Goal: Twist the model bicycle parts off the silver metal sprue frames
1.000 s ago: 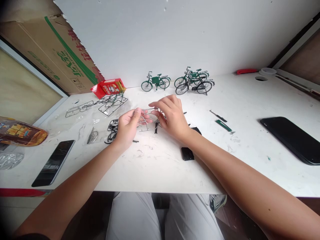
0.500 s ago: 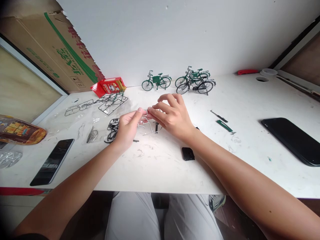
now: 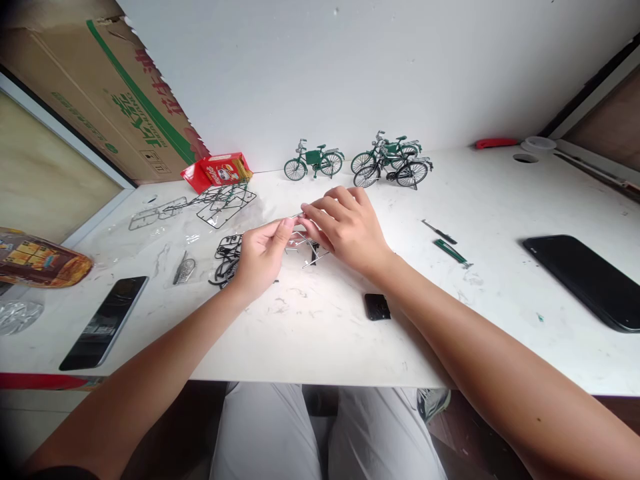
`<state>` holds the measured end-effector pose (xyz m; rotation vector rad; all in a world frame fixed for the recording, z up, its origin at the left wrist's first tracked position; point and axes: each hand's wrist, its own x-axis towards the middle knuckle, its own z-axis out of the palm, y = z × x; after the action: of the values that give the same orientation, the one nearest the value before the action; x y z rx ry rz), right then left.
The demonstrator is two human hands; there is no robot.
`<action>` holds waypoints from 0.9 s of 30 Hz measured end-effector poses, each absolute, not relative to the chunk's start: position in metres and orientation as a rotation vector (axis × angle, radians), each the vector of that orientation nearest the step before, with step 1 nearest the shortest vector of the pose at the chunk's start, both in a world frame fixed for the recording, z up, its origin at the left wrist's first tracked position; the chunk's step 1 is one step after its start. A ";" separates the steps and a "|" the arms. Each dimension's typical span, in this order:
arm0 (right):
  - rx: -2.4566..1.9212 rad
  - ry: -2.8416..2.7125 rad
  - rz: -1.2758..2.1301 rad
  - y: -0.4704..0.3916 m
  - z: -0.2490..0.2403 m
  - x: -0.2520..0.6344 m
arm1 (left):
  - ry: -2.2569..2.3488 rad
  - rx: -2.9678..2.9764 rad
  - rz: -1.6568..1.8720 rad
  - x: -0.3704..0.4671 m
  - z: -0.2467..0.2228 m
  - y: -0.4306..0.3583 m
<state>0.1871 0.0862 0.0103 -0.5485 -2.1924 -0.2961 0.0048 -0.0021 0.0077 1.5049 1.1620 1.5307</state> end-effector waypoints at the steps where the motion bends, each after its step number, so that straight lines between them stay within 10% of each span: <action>1: -0.555 -2.192 -0.285 0.087 0.011 0.187 | 1.162 1.539 1.540 0.006 0.008 -0.004; 27: -0.537 -2.166 0.364 0.076 0.011 0.188 | 1.260 1.357 1.593 0.001 0.010 0.001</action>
<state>0.1876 0.0760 0.0109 -0.5374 -2.1663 0.3637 0.0013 0.0006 0.0104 1.3572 1.2599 1.5928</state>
